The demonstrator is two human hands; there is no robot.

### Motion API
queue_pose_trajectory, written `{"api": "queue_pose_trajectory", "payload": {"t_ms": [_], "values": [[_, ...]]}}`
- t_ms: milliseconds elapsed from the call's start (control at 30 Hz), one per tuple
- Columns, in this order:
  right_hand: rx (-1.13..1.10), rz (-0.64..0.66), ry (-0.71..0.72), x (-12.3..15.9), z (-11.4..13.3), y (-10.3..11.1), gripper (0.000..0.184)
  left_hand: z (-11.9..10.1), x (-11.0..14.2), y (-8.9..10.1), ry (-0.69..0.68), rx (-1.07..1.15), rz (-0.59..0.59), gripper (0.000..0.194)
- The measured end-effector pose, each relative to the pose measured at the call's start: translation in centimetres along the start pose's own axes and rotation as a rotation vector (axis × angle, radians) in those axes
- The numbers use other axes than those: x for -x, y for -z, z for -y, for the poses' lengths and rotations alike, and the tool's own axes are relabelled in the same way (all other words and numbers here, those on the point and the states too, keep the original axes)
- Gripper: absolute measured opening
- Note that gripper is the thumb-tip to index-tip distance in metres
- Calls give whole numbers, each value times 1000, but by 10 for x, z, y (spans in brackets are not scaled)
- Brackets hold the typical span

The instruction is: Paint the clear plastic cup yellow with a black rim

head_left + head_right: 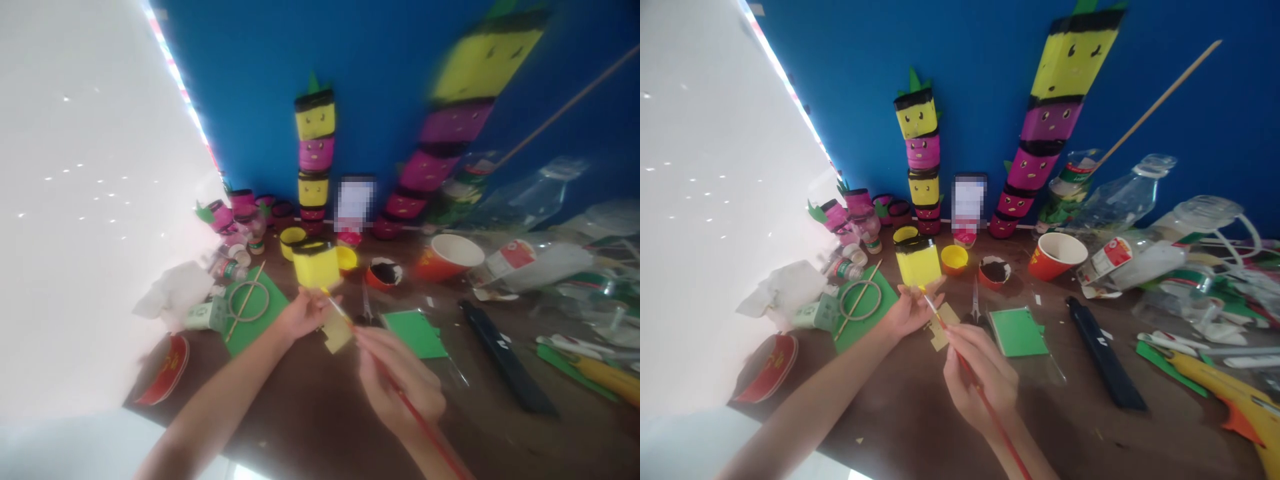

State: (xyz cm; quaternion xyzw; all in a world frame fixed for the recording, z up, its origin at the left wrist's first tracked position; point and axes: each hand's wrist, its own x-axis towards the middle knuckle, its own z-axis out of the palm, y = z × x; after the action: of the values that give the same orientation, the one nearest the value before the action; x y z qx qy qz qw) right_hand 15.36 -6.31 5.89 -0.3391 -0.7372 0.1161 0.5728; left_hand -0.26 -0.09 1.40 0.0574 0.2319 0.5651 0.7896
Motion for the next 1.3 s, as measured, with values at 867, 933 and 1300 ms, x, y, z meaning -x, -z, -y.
{"api": "queue_pose_trajectory", "payload": {"t_ms": [867,933,1300], "values": [[53,-56,-19,9,-7,-4,20,1,0,2,-39,-65,41,36],[51,-52,-13,8,-6,-3,22,1,0,3,-33,-56,45,36],[86,-36,-2,4,1,-3,23,1,-1,-1,-33,-58,22,34]]}}
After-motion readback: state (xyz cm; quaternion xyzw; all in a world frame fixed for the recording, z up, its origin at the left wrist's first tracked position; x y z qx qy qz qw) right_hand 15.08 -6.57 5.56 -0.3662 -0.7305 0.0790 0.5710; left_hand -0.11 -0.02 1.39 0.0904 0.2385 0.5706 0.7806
